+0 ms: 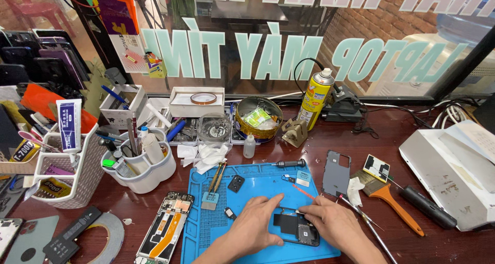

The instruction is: The person works on a disassembled smartphone on a blue cutting mat, using a plastic spudger to pry and separate components. They handle a battery, circuit board, and other small parts, then place a new battery into the phone chassis.

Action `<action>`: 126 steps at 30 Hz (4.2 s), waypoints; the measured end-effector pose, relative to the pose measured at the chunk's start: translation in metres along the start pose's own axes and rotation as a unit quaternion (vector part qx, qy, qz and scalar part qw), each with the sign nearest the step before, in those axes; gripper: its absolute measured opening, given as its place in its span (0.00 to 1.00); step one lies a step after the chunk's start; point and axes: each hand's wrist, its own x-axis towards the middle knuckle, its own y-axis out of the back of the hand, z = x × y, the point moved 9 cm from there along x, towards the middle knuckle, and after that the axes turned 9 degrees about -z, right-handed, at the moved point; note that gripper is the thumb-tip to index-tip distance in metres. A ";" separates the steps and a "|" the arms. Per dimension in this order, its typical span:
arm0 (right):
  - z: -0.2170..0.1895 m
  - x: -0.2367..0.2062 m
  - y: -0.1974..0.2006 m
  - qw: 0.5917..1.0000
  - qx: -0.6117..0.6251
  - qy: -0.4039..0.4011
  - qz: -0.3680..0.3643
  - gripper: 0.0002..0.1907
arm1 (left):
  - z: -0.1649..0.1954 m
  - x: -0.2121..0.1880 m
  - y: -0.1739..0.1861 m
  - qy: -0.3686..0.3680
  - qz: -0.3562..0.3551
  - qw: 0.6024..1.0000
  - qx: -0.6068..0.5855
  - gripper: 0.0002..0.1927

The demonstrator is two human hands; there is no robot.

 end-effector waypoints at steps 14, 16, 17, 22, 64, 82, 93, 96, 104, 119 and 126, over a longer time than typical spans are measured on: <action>0.032 0.009 -0.026 0.583 0.802 0.073 0.106 0.11 | 0.015 0.001 0.006 -0.023 0.103 0.973 -0.205 0.25; 0.030 0.006 -0.032 0.586 0.801 0.036 0.122 0.11 | 0.002 0.010 -0.021 0.035 0.033 0.924 -0.380 0.18; 0.031 0.003 -0.034 0.586 0.800 0.016 0.131 0.11 | -0.001 0.012 -0.025 0.041 0.033 0.911 -0.410 0.16; 0.033 -0.001 -0.044 0.589 0.800 -0.018 0.117 0.12 | -0.011 0.013 -0.030 0.070 0.046 0.910 -0.406 0.09; 0.001 0.015 -0.004 0.999 -0.018 0.008 -0.034 0.15 | -0.071 0.005 -0.070 0.137 0.028 0.978 0.154 0.49; -0.064 0.045 -0.009 0.993 0.037 0.111 -0.021 0.12 | -0.094 0.009 -0.080 0.111 0.055 0.982 0.143 0.44; -0.045 0.039 -0.009 0.997 0.019 0.036 -0.071 0.13 | -0.087 0.010 -0.077 0.083 0.030 0.976 0.198 0.40; -0.030 0.033 -0.006 0.997 0.033 0.012 -0.069 0.12 | -0.080 0.013 -0.076 0.105 -0.005 0.974 0.200 0.42; 0.014 0.007 0.011 0.991 0.052 -0.081 -0.095 0.12 | -0.081 0.016 -0.070 0.118 -0.030 0.963 0.241 0.45; -0.055 0.034 -0.010 0.996 0.000 0.077 -0.049 0.12 | -0.087 0.015 -0.072 0.125 -0.023 0.963 0.236 0.46; 0.003 0.010 0.016 0.998 0.004 -0.019 -0.065 0.14 | -0.086 0.017 -0.073 0.122 -0.065 0.966 0.217 0.46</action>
